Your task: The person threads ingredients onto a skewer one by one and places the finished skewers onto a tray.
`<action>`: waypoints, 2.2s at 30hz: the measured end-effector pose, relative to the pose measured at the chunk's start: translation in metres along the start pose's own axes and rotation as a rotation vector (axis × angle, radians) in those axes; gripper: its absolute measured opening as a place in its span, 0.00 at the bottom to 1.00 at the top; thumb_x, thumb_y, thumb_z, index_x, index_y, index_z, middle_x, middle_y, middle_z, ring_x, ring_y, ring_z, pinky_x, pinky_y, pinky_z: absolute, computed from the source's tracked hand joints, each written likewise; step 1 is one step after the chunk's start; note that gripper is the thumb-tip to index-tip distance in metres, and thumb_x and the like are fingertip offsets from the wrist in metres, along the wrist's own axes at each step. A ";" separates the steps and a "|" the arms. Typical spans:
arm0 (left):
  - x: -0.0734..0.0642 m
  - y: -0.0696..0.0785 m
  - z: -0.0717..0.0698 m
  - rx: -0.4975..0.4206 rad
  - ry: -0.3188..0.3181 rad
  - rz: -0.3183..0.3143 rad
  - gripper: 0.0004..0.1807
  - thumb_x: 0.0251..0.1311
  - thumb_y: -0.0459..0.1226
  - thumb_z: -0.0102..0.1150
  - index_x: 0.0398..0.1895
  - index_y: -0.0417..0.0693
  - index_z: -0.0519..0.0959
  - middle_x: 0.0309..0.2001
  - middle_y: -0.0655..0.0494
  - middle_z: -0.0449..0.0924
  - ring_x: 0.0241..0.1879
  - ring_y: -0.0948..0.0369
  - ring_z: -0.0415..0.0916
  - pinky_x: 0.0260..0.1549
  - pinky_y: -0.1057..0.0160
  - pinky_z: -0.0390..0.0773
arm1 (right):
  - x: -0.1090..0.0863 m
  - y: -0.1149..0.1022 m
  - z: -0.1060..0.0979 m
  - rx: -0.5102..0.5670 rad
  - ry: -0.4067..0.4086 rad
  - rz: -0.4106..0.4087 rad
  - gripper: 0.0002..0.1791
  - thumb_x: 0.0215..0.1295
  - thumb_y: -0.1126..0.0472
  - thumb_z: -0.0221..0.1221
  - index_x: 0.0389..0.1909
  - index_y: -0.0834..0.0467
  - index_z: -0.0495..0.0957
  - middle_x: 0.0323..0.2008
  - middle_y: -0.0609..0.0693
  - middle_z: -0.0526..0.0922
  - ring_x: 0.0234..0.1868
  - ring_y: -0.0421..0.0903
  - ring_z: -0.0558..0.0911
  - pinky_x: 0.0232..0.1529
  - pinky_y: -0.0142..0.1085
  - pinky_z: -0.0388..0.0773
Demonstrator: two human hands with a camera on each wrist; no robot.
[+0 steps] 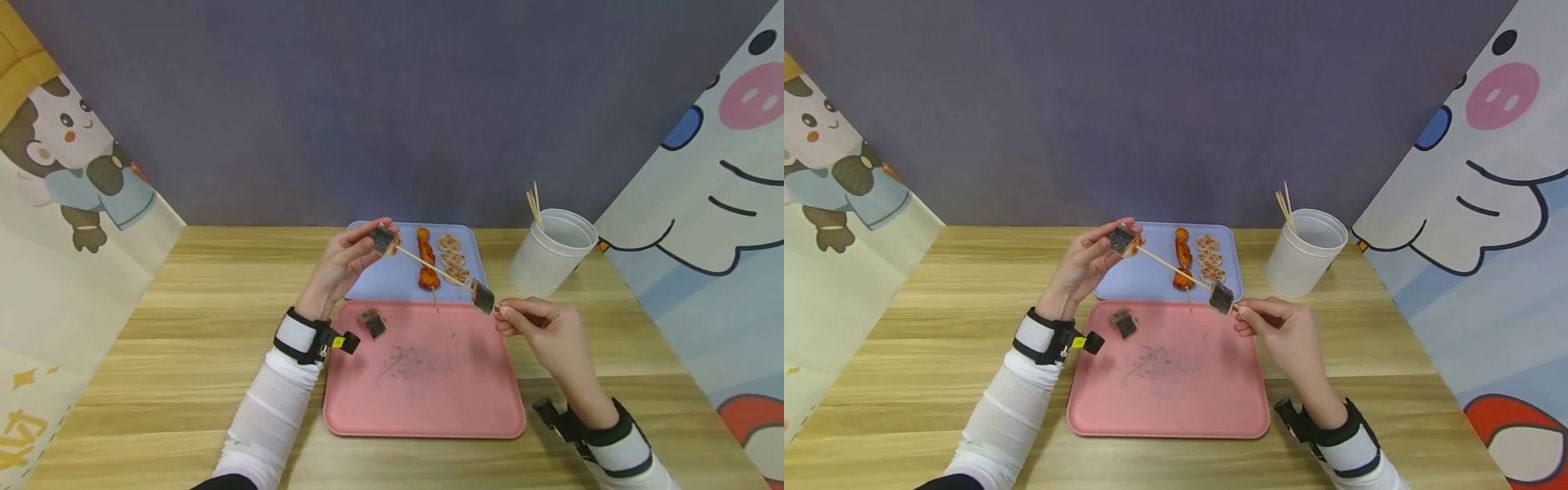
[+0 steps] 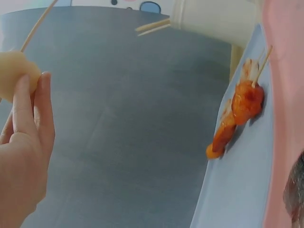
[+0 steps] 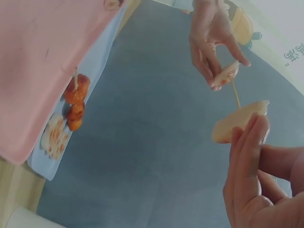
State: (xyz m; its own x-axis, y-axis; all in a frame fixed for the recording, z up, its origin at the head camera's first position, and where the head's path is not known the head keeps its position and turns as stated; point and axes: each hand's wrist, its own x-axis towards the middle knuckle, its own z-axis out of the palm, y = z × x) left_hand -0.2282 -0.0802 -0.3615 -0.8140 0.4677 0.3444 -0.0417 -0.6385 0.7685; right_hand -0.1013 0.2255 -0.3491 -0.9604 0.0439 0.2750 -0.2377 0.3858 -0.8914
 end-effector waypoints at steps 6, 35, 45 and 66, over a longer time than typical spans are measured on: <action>0.001 -0.001 0.003 -0.009 0.017 -0.002 0.26 0.52 0.41 0.68 0.56 0.45 0.78 0.53 0.50 0.79 0.56 0.57 0.75 0.51 0.66 0.78 | -0.002 0.002 0.005 -0.013 0.013 -0.004 0.09 0.59 0.69 0.62 0.37 0.72 0.83 0.28 0.54 0.87 0.23 0.40 0.85 0.27 0.36 0.83; -0.002 -0.019 0.013 -0.171 0.079 -0.095 0.27 0.49 0.41 0.69 0.55 0.43 0.78 0.52 0.47 0.79 0.54 0.56 0.78 0.51 0.66 0.77 | -0.013 -0.003 0.020 -0.018 0.083 -0.077 0.07 0.58 0.72 0.62 0.38 0.68 0.84 0.30 0.63 0.85 0.21 0.38 0.84 0.23 0.34 0.82; -0.003 -0.019 0.014 0.088 0.183 0.120 0.29 0.58 0.48 0.62 0.54 0.34 0.76 0.56 0.46 0.77 0.52 0.56 0.78 0.49 0.62 0.79 | -0.004 -0.002 0.030 0.052 0.016 -0.048 0.10 0.60 0.69 0.61 0.40 0.70 0.83 0.29 0.65 0.85 0.22 0.38 0.85 0.25 0.38 0.82; -0.002 -0.025 0.018 -0.028 0.182 0.151 0.19 0.50 0.49 0.69 0.41 0.48 0.86 0.53 0.49 0.80 0.52 0.55 0.79 0.51 0.60 0.78 | -0.007 0.000 0.029 0.040 0.009 -0.014 0.09 0.60 0.70 0.61 0.39 0.71 0.83 0.29 0.64 0.85 0.22 0.40 0.85 0.25 0.36 0.82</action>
State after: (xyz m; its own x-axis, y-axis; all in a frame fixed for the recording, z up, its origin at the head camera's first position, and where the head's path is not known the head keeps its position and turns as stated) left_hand -0.2151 -0.0538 -0.3714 -0.9031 0.2490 0.3498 0.0751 -0.7106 0.6996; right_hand -0.0991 0.1987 -0.3618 -0.9556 0.0470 0.2909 -0.2572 0.3490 -0.9012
